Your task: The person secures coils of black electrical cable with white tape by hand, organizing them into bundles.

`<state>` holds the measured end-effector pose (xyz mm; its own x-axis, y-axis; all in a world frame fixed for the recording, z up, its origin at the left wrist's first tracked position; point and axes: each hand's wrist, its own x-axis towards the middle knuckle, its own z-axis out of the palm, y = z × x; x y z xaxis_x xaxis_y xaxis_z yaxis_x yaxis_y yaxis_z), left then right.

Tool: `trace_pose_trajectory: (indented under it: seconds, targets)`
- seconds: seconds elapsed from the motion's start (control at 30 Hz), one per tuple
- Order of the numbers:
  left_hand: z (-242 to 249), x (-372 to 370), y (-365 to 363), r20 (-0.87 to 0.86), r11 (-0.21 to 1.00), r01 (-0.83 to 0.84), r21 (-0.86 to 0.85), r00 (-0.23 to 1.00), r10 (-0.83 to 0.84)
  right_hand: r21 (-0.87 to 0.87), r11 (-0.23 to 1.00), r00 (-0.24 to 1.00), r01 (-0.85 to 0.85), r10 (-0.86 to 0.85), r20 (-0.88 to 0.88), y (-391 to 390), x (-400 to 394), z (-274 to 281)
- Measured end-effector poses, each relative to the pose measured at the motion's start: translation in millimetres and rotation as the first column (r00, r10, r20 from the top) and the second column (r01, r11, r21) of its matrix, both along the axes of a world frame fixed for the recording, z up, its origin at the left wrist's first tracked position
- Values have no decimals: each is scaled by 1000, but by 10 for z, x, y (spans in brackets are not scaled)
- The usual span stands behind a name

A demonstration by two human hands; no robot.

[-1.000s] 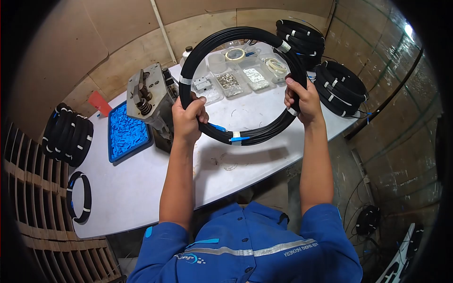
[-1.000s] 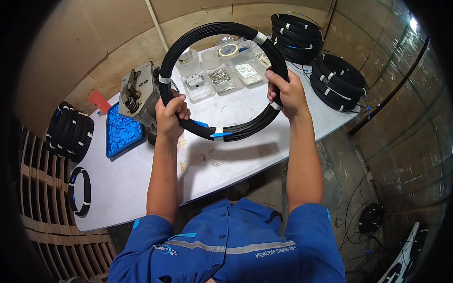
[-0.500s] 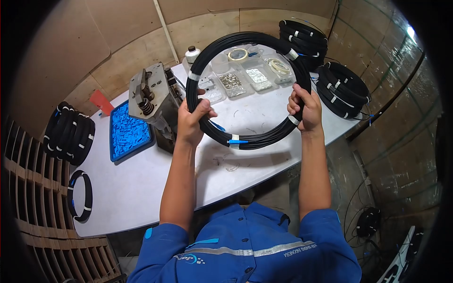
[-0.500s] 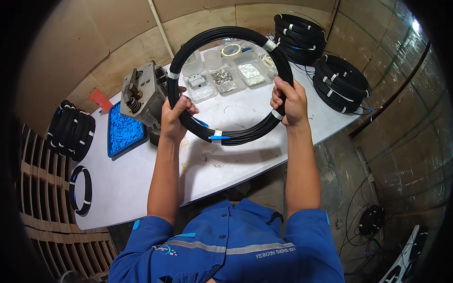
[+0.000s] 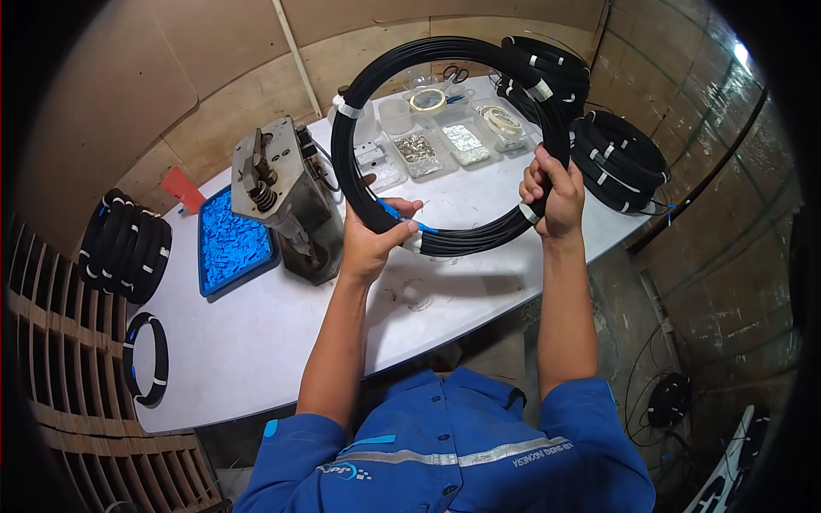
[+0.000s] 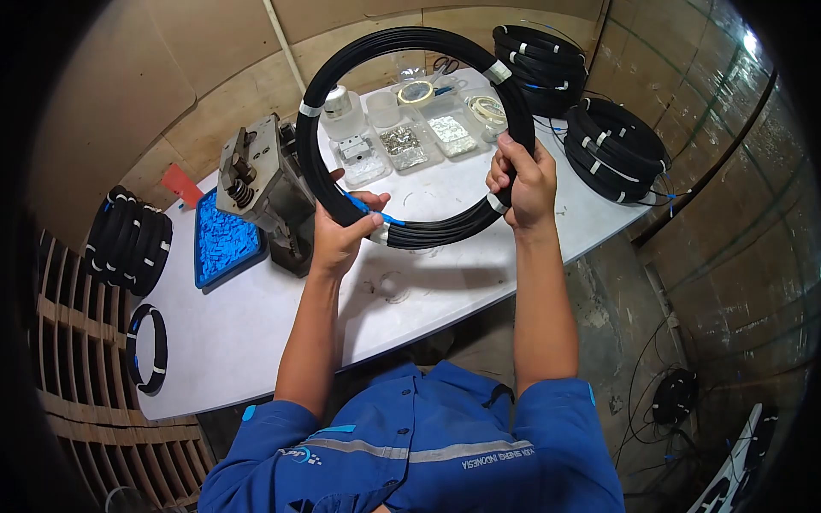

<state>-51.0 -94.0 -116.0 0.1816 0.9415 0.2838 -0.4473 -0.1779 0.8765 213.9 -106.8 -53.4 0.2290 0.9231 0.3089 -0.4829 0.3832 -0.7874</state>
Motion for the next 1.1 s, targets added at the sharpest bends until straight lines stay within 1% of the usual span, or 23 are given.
trace_pose_trajectory:
  seconds: [0.23, 0.3, 0.33, 0.4, 0.53, 0.6, 0.63, 0.73, 0.83, 0.9, 1.0, 1.03, 1.1]
  targets:
    - [-78, -18, 49, 48, 1000, -22, -3, 999, 22, 28, 999, 1000, 24, -24, -2, -15, -22, 6]
    - [-59, 8, 69, 186, 998, -14, -60, 982, 25, 30, 999, 999, 41, -41, -4, -25, -49, 7]
    - [-54, 26, 64, 186, 998, -13, -60, 982, 24, 30, 998, 998, 59, -59, -7, -33, -60, 4]
    - [50, 68, 15, 214, 989, -64, -134, 972, 92, 34, 997, 998, 64, -63, -9, -45, -73, 0]
    - [-4, 68, 57, 214, 989, -66, -134, 972, 94, 71, 996, 998, 59, -57, -35, -74, -89, -12]
    - [-21, 87, 91, 251, 994, -72, -79, 964, 90, 87, 994, 997, 64, -61, -38, -96, -103, 0]
    - [-29, 102, 106, 252, 994, -72, -80, 964, 90, 103, 992, 997, 70, -66, -42, -108, -107, 7]
    - [9, 136, 112, 281, 990, -108, -88, 951, 129, 120, 990, 997, 79, -76, -31, -122, -110, 27]
    - [-11, 135, 113, 286, 993, -100, -55, 952, 111, 84, 993, 996, 84, -80, -44, -118, -108, 39]
    - [-26, 129, 120, 346, 997, -68, -19, 936, 71, 70, 994, 995, 85, -81, -55, -111, -115, 30]
    - [-15, 126, 127, 387, 998, -43, -48, 920, 58, 56, 995, 995, 84, -81, -65, -93, -112, 5]
    - [-13, 124, 128, 388, 998, -43, -47, 920, 58, 54, 995, 994, 87, -83, -66, -91, -109, -3]
    - [-12, 118, 133, 328, 998, -47, -30, 943, 54, 63, 994, 994, 86, -81, -72, -92, -106, -11]
